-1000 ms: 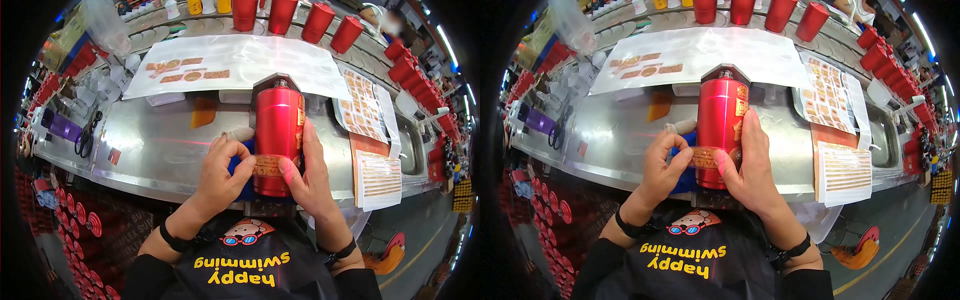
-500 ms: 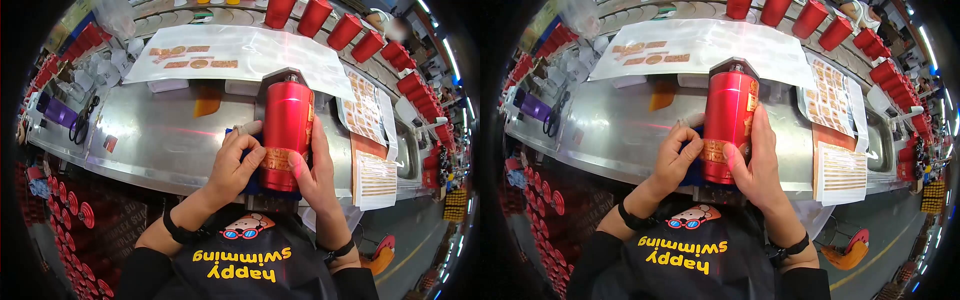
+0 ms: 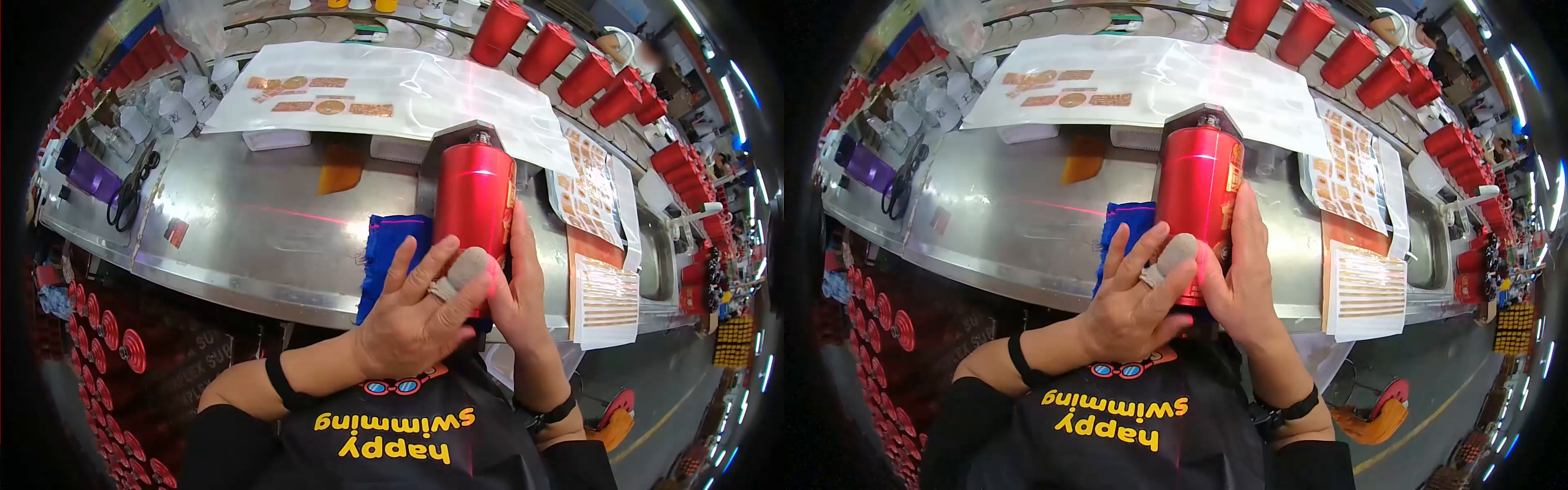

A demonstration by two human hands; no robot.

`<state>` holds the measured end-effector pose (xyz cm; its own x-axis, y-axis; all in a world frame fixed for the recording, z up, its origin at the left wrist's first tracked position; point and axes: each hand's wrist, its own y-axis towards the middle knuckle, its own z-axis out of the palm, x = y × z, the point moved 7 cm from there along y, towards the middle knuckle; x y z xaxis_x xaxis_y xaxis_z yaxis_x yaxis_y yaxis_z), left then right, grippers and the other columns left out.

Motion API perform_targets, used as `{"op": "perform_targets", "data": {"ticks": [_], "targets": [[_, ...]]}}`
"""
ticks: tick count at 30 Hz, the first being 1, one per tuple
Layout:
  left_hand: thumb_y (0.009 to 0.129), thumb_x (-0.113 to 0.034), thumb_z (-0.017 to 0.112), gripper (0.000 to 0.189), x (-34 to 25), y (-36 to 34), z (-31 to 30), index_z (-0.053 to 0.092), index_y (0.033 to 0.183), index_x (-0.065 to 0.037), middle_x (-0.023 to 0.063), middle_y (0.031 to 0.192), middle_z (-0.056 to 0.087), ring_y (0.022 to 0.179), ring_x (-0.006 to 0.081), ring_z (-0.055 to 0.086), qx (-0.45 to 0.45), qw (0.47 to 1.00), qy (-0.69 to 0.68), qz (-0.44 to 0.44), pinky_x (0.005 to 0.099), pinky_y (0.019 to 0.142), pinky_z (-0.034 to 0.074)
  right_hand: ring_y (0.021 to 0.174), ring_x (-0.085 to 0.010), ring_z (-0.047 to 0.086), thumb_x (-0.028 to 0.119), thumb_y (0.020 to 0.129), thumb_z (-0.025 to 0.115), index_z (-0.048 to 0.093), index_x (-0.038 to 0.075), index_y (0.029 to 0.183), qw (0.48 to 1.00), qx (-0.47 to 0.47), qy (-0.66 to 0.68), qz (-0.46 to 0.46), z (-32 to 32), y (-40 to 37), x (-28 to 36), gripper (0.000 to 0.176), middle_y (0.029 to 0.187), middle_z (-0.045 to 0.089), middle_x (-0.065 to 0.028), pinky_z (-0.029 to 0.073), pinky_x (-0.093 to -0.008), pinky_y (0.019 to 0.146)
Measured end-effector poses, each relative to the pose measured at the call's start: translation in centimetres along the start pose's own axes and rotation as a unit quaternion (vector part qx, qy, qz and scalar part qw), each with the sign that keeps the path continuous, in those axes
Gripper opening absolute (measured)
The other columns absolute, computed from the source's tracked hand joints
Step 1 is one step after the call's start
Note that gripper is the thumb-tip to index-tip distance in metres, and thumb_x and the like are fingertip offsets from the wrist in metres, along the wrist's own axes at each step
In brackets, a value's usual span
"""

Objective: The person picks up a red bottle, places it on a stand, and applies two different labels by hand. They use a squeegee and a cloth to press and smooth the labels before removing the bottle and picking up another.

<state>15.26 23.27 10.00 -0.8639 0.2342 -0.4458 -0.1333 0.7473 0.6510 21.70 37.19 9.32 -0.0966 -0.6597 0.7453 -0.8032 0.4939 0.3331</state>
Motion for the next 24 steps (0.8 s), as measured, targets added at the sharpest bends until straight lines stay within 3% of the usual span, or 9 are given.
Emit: {"op": "perform_targets", "data": {"ticks": [3,8,12,14,17,18,19,22,24], "targets": [[0.080,-0.018,0.071,0.075,1.7,-1.4,0.8,0.041,0.147,0.001,0.0236,0.138,0.055,0.138,0.0426,0.042,-0.045,0.998,0.029,-0.042,0.0576,0.118,0.016,0.140,-0.0401,0.034,0.021,0.097,0.058,0.018,-0.010,0.152,1.000,0.005,0.010,0.011,0.1,0.1,-0.2,0.074,0.151,0.033,-0.0293,0.028,-0.0434,0.115],[0.096,-0.037,0.059,0.078,3.8,-2.8,1.3,0.026,0.152,0.007,0.0272,0.148,0.042,0.133,0.0462,0.045,-0.038,0.990,-0.067,-0.120,0.0575,0.116,0.020,0.142,-0.0339,0.034,0.024,0.104,0.050,0.018,-0.009,0.152,0.997,0.007,0.070,0.029,-0.3,0.0,-0.7,0.067,0.154,0.031,-0.0280,0.026,-0.0405,0.116],[0.091,-0.034,0.067,0.086,3.1,-2.1,0.5,0.024,0.153,0.007,0.0267,0.149,0.042,0.135,0.0459,0.043,-0.006,0.994,0.048,-0.102,0.0578,0.117,0.016,0.138,-0.0273,0.040,0.021,0.103,0.053,0.019,-0.008,0.153,0.969,-0.062,0.224,0.082,-0.7,-0.8,-1.7,0.067,0.152,0.037,-0.0235,0.033,-0.0356,0.112],[0.087,-0.032,0.071,0.090,1.8,-1.1,0.0,0.022,0.153,0.007,0.0264,0.148,0.043,0.135,0.0459,0.043,0.007,0.987,0.132,-0.091,0.0578,0.117,0.014,0.135,-0.0250,0.044,0.016,0.102,0.055,0.021,-0.007,0.153,0.976,-0.072,0.194,0.072,-1.2,-1.0,-1.7,0.066,0.151,0.041,-0.0212,0.036,-0.0336,0.109],[0.083,-0.027,0.075,0.096,1.5,0.1,0.2,0.020,0.153,0.007,0.0264,0.146,0.045,0.134,0.0436,0.045,-0.008,0.993,0.110,-0.049,0.0576,0.117,0.016,0.132,-0.0233,0.048,0.008,0.099,0.057,0.028,-0.004,0.152,0.980,-0.110,0.160,0.040,-2.3,-1.4,-2.5,0.062,0.148,0.045,-0.0196,0.039,-0.0329,0.107],[0.083,-0.027,0.074,0.096,1.7,-0.1,0.4,0.019,0.153,0.007,0.0269,0.146,0.045,0.134,0.0429,0.046,-0.004,0.995,0.080,-0.056,0.0576,0.117,0.017,0.125,-0.0200,0.055,0.003,0.097,0.058,0.038,-0.002,0.147,0.972,-0.149,0.182,0.025,-3.3,-1.4,-2.1,0.055,0.142,0.052,-0.0190,0.044,-0.0304,0.102],[0.084,-0.027,0.074,0.095,2.2,-0.7,0.7,0.018,0.153,0.008,0.0274,0.146,0.044,0.133,0.0422,0.046,0.001,0.997,0.050,-0.062,0.0576,0.117,0.018,0.109,-0.0158,0.062,0.006,0.096,0.061,0.049,-0.003,0.136,0.972,-0.168,0.159,0.042,-4.2,-1.5,-2.1,0.043,0.124,0.064,-0.0152,0.049,-0.0274,0.093],[0.086,-0.027,0.072,0.095,3.1,-1.4,0.9,0.016,0.154,0.008,0.0288,0.147,0.042,0.133,0.0409,0.048,0.003,0.996,-0.019,-0.084,0.0576,0.116,0.020,0.078,-0.0079,0.058,0.008,0.094,0.065,0.056,-0.001,0.114,0.977,-0.163,0.135,0.019,-5.8,-1.5,-0.5,0.023,0.090,0.065,-0.0034,0.049,-0.0237,0.071],[0.087,-0.027,0.070,0.093,3.4,-1.6,1.0,0.015,0.154,0.008,0.0294,0.148,0.041,0.133,0.0414,0.047,0.006,0.995,-0.038,-0.095,0.0577,0.116,0.021,0.077,-0.0068,0.056,0.009,0.094,0.066,0.057,-0.001,0.113,0.978,-0.105,0.172,0.050,-5.1,-1.1,-0.6,0.023,0.089,0.064,-0.0030,0.048,-0.0233,0.069]]}}
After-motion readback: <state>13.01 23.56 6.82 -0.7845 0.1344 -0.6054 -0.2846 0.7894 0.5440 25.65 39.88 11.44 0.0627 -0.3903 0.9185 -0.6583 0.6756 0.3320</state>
